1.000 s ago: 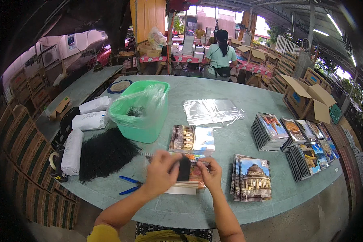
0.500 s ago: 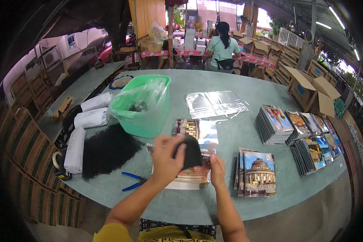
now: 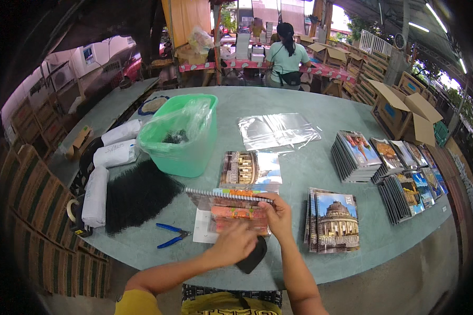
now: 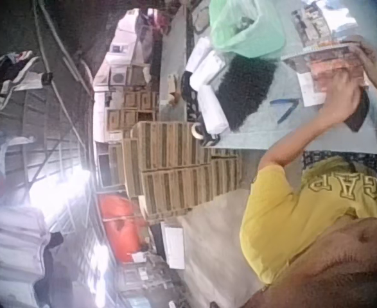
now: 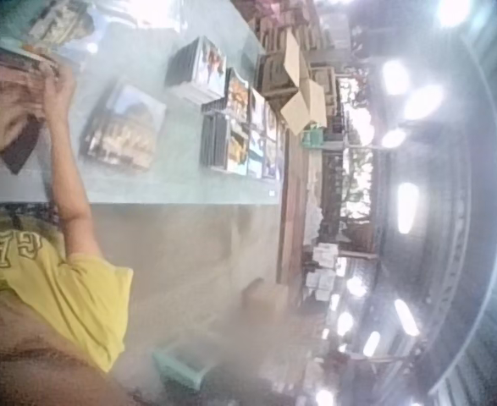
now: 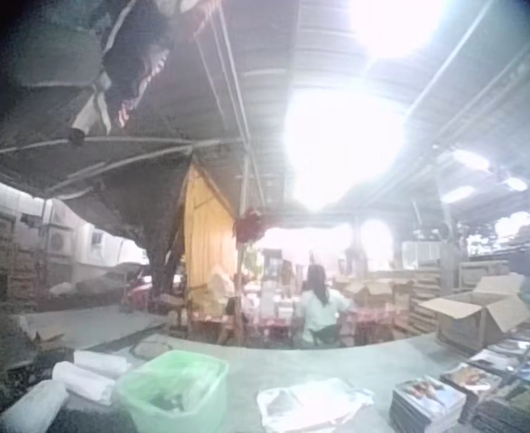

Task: The person binds calendars by inserting a wire spiral through the pre-punched holes of a calendar stack, trimming the wire with pliers, and then placing the finished calendar onto a separate pile.

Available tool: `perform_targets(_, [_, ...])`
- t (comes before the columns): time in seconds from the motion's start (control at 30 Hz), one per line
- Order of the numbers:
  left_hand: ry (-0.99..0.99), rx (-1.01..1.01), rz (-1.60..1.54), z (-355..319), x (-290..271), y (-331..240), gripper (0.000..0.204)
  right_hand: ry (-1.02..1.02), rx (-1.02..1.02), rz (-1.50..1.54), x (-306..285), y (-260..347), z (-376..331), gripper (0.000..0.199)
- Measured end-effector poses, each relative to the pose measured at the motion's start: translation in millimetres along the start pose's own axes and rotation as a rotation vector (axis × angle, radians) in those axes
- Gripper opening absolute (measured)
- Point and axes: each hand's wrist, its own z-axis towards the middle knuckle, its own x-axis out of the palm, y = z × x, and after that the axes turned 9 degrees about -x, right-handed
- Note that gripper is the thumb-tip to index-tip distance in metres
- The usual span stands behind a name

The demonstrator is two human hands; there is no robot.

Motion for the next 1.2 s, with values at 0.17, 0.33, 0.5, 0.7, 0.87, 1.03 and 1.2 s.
perform_targets(0.17, [-0.201,0.097,0.076,68.3,-25.1,-10.6,0.024,0.008,0.195,0.034,-9.9,-3.9,-4.7,0.020])
perform_targets(0.33, [0.000,0.118,0.029,78.6,-10.2,4.9,0.023,0.072,-0.017,-0.321,-19.9,-15.2,-12.0,0.021])
perform_targets(0.5, [0.185,-0.016,0.016,98.9,-28.7,1.2,0.022,0.168,0.010,-0.639,-11.2,4.7,-6.7,0.020])
perform_targets(0.7, [0.028,0.252,0.189,39.0,-53.9,22.4,0.038,0.055,0.103,-0.220,-20.1,9.0,22.4,0.037])
perform_targets(0.87, [0.604,-0.281,0.571,-100.8,-113.5,169.9,0.057,0.420,-0.332,-0.912,10.0,45.4,59.8,0.040])
perform_targets(1.03, [0.599,-0.548,0.499,-115.0,-113.1,159.8,0.054,0.688,-0.223,-0.899,94.0,46.4,78.7,0.037])
perform_targets(1.2, [0.320,-0.816,-0.229,-56.9,-126.6,110.7,0.034,0.785,-0.149,-0.618,133.0,30.4,95.1,0.032])
